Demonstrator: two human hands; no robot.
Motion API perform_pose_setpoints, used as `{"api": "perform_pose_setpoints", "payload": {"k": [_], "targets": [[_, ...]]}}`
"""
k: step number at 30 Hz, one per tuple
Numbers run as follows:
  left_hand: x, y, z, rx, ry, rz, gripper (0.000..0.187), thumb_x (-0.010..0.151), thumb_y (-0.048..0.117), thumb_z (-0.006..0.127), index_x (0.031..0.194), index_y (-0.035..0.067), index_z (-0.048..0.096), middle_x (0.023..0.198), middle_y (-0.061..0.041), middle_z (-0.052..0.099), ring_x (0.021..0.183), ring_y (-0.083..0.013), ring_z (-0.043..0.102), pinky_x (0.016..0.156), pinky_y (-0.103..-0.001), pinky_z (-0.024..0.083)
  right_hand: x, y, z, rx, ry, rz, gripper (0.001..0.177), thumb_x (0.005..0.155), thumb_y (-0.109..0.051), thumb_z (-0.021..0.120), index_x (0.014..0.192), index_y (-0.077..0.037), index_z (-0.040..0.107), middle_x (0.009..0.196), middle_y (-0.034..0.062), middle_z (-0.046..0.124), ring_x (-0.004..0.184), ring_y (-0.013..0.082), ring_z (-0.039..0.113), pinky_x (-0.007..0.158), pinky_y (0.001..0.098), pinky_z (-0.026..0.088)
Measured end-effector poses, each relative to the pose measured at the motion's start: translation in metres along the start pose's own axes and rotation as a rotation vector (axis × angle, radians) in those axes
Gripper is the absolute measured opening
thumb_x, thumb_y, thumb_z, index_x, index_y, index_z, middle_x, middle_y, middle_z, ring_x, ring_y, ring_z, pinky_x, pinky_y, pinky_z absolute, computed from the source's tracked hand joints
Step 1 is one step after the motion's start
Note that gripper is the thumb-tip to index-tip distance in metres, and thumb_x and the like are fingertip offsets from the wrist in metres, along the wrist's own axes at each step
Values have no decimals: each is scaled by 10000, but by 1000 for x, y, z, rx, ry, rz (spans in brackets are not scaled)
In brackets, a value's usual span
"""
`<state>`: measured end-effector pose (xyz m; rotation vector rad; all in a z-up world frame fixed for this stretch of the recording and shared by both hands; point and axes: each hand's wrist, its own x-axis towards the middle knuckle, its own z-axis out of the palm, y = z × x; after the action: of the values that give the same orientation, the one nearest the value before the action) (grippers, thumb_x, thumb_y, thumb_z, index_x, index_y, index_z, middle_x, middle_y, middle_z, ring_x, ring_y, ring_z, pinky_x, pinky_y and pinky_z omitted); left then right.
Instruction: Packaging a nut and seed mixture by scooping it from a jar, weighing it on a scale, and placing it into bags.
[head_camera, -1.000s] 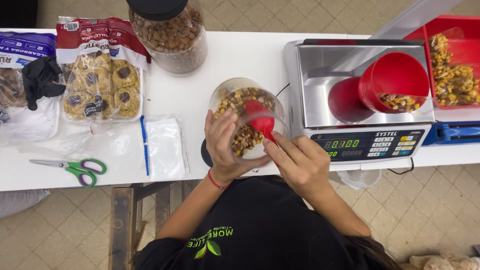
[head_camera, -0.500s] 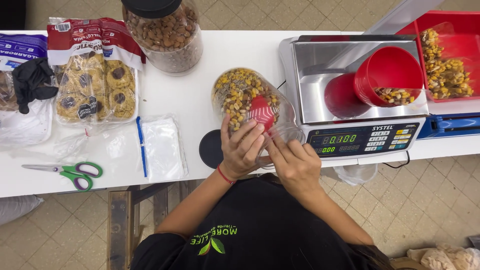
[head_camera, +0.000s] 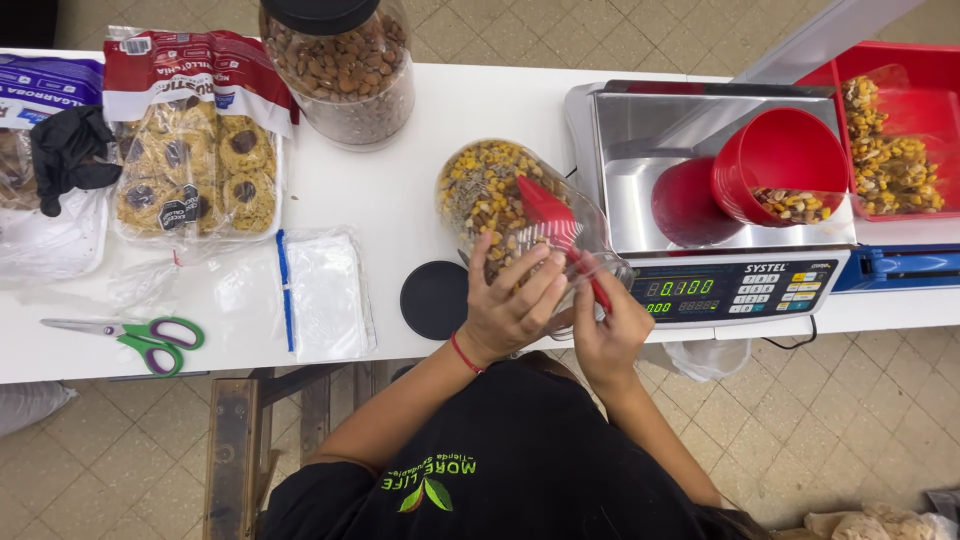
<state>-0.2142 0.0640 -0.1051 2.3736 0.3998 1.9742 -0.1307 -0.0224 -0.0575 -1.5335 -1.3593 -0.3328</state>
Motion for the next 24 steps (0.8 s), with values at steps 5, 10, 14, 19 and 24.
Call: {"api": "perform_pose_setpoints", "payload": {"k": [5,10,14,19,24], "targets": [[-3,8,7,10,-29,40,206,999,175,485,1171,143,595,1255,-56,660,1167,-246,619,969,-721,424,-32,29,-1,101,-97,345,316,917,-6,600,1224,40,657,838,220,693,747,193,652,637,363,504],[4,13,5,11,-39,91,190,1022,143,447,1117,151,612,1194,-23,676,1144,-212,632,950,-678,475,-28,33,11,562,-1,658,269,964,-69,521,1176,49,639,934,146,699,825,152,602,776,368,531],[10,10,3,19,-53,108,215,1030,134,424,1109,162,622,1189,-13,681,1139,-199,636,945,-667,493,-33,37,9,672,37,720,251,968,-76,536,1164,47,633,967,143,693,874,150,618,807,351,533],[12,2,0,-1,-73,65,210,1004,196,482,1164,134,602,1225,-48,667,1155,-241,625,966,-694,450,-17,10,-21,411,-3,623,230,927,-12,617,1141,73,623,899,191,688,787,183,639,698,349,569],[12,-13,6,-6,-34,-48,528,890,488,634,1204,69,566,1247,-115,641,1141,-305,621,983,-734,396,-23,12,-35,421,107,560,246,858,1,696,1033,121,570,782,251,681,600,241,697,527,322,593]]}}
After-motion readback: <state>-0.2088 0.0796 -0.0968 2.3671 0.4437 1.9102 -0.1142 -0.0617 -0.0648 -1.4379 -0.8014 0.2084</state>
